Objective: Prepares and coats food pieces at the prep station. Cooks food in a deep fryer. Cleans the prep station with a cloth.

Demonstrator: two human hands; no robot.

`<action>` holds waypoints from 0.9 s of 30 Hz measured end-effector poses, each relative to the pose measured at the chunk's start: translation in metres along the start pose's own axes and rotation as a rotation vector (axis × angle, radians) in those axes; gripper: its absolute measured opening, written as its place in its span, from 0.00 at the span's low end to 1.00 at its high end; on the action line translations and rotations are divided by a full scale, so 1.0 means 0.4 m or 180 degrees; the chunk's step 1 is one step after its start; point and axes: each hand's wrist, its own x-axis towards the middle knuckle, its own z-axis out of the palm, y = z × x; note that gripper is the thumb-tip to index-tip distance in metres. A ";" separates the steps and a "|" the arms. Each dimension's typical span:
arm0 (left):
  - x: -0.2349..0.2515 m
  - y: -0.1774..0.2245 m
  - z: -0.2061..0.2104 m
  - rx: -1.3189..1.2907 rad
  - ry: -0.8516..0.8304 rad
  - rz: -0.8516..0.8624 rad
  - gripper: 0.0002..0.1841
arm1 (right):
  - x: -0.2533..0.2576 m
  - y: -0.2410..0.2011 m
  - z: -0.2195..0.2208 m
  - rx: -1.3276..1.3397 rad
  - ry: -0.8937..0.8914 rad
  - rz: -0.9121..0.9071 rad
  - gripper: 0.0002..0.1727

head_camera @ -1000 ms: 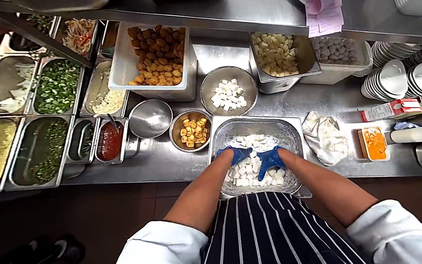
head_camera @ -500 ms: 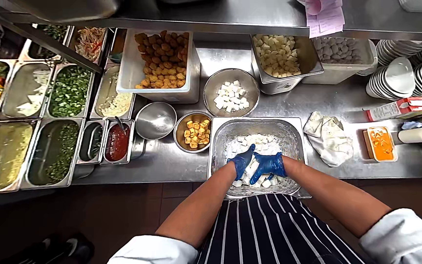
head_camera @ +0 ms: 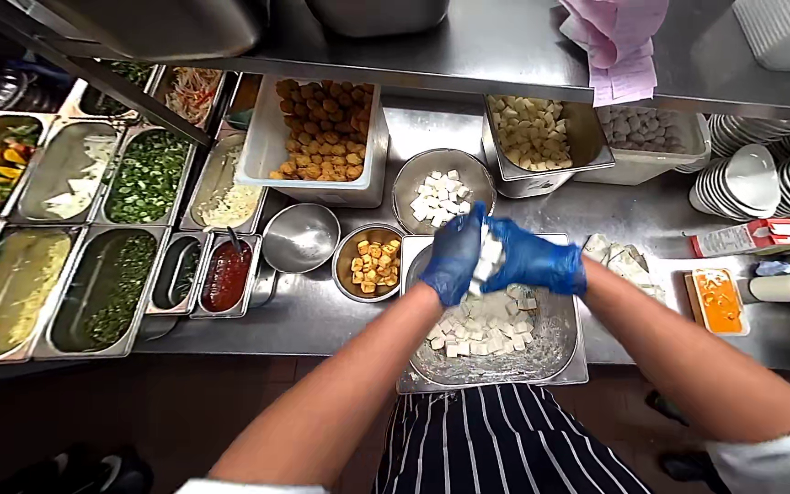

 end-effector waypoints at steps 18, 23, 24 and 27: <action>0.051 -0.053 -0.064 0.2171 -0.1660 -0.0175 0.16 | 0.072 0.047 -0.008 -0.2254 -0.0593 0.0755 0.08; 0.032 -0.197 0.034 0.4300 -0.2122 -0.0860 0.18 | 0.013 0.267 0.153 -0.2534 -0.1501 0.2334 0.16; 0.021 -0.202 0.038 0.4156 -0.1929 -0.1107 0.22 | 0.012 0.284 0.172 -0.2481 -0.1550 0.2444 0.18; 0.008 -0.218 0.037 0.3592 -0.1373 -0.1567 0.38 | 0.021 0.349 0.210 -0.2382 -0.1839 0.2444 0.25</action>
